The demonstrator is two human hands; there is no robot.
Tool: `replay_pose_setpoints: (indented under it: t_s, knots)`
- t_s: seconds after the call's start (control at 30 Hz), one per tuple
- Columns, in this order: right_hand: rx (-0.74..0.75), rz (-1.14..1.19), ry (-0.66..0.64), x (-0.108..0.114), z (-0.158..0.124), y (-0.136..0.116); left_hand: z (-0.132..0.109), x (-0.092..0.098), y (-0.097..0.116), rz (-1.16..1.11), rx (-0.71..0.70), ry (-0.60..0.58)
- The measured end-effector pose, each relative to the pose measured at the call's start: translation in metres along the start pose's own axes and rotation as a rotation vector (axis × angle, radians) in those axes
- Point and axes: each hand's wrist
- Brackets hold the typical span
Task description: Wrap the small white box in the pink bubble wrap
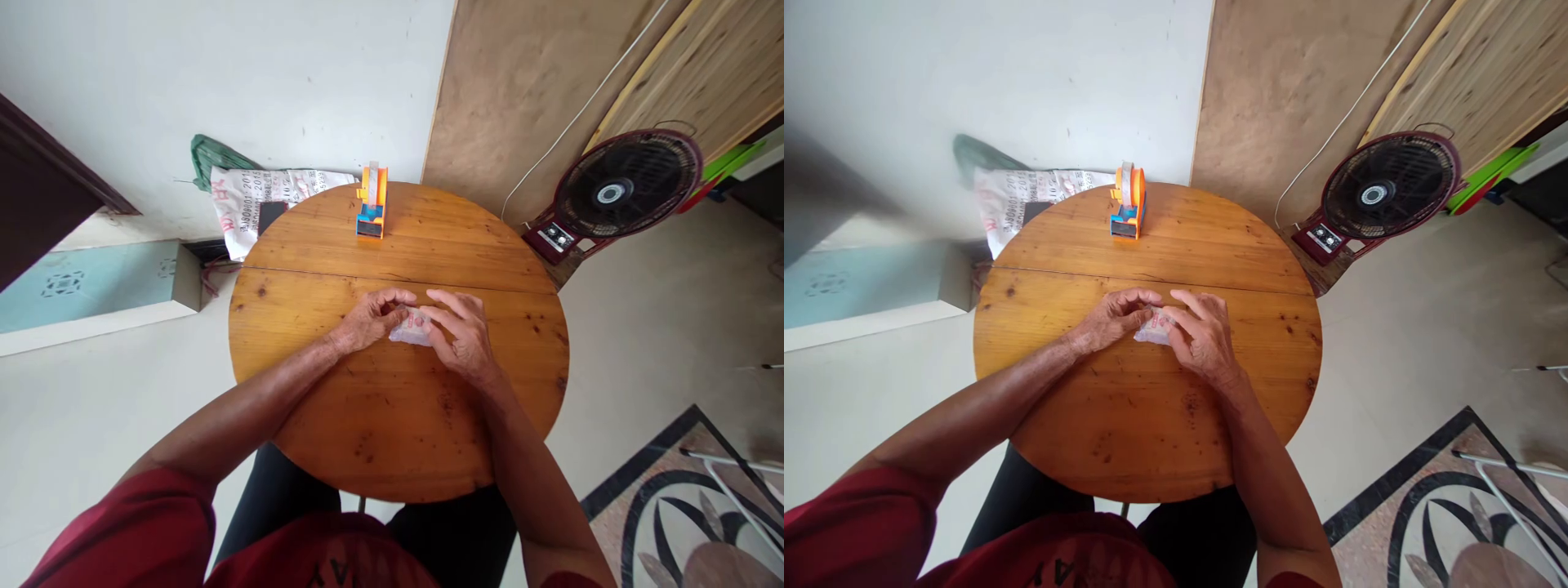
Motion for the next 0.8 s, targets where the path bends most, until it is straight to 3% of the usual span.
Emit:
replay_pose_setpoints:
  t_s: [0.13,0.27,0.5,0.8]
  knots:
    - [-0.119,0.042,0.089,0.000,0.000,0.005,-0.002,-0.001,0.004,0.012,0.026,-0.013]
    - [-0.215,0.061,0.082,-0.003,0.002,0.009,-0.002,0.001,0.007,0.022,0.008,0.016]
    - [-0.272,0.202,0.073,-0.005,0.005,0.010,-0.001,0.003,0.011,0.053,-0.058,0.097]
    - [-0.323,0.189,0.075,-0.011,0.006,0.014,0.003,0.008,0.004,0.110,-0.081,0.136]
Point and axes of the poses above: each hand's wrist, its own z-axis towards the middle knuckle, its own x-axis out of the back of the hand, y = z × x, and after that the axes turned 11 degrees about -z, right-handed
